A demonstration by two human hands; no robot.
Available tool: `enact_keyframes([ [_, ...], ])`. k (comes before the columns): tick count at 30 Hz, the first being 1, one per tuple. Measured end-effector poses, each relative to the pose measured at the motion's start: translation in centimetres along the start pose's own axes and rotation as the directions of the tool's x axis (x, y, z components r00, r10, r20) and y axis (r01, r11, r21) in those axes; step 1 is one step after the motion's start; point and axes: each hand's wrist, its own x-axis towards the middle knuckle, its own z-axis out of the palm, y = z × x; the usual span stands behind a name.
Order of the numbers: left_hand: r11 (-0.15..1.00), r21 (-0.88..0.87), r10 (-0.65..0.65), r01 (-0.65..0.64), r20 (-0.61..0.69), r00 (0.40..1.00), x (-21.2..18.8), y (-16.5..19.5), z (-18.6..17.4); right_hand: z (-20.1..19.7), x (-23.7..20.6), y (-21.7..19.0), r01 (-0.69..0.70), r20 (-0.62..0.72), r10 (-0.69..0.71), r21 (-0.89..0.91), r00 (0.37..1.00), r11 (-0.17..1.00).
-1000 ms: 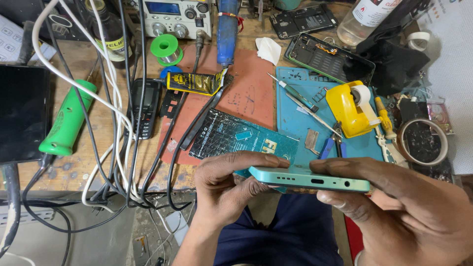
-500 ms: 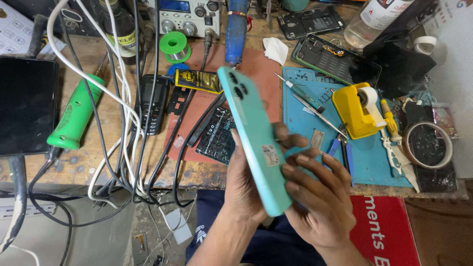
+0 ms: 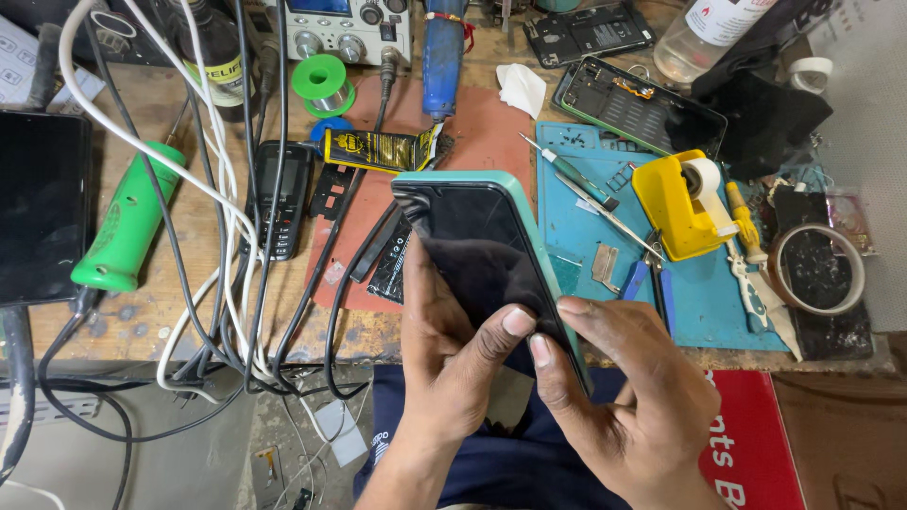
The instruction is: The person pries open the back cover of a teal smartphone using a metal pry tool, works around the camera module and battery area, then presses the cover back into place. They press the edges of the phone, wipe the screen with a cloth, and continue pressing the frame edges.
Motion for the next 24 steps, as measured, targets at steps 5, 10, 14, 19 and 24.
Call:
enact_keyframes([
  [5,0.999,0.018,0.036,-0.036,0.006,0.999,-0.2,0.4,0.1,-0.1,0.2,-0.9,-0.036,0.002,0.036,-0.009,0.999,0.999],
  [10,0.995,0.077,0.063,-0.064,0.015,0.998,-0.2,0.9,0.2,-0.4,0.2,-1.3,-0.045,0.010,0.045,0.017,0.999,0.999],
  [14,0.991,0.109,0.075,-0.077,0.020,0.997,-0.2,1.2,0.3,-0.5,0.1,-1.6,-0.059,-0.003,0.059,0.021,0.998,0.998],
  [19,0.996,0.076,0.054,-0.055,0.012,0.998,-0.3,1.4,0.3,-0.4,0.0,-1.5,-0.133,-0.016,0.134,0.041,0.991,0.990],
  [24,1.000,0.028,-0.014,0.015,-0.016,1.000,-0.2,1.1,0.1,-0.4,0.3,-1.7,-0.026,0.022,0.027,-0.040,0.999,0.999],
])
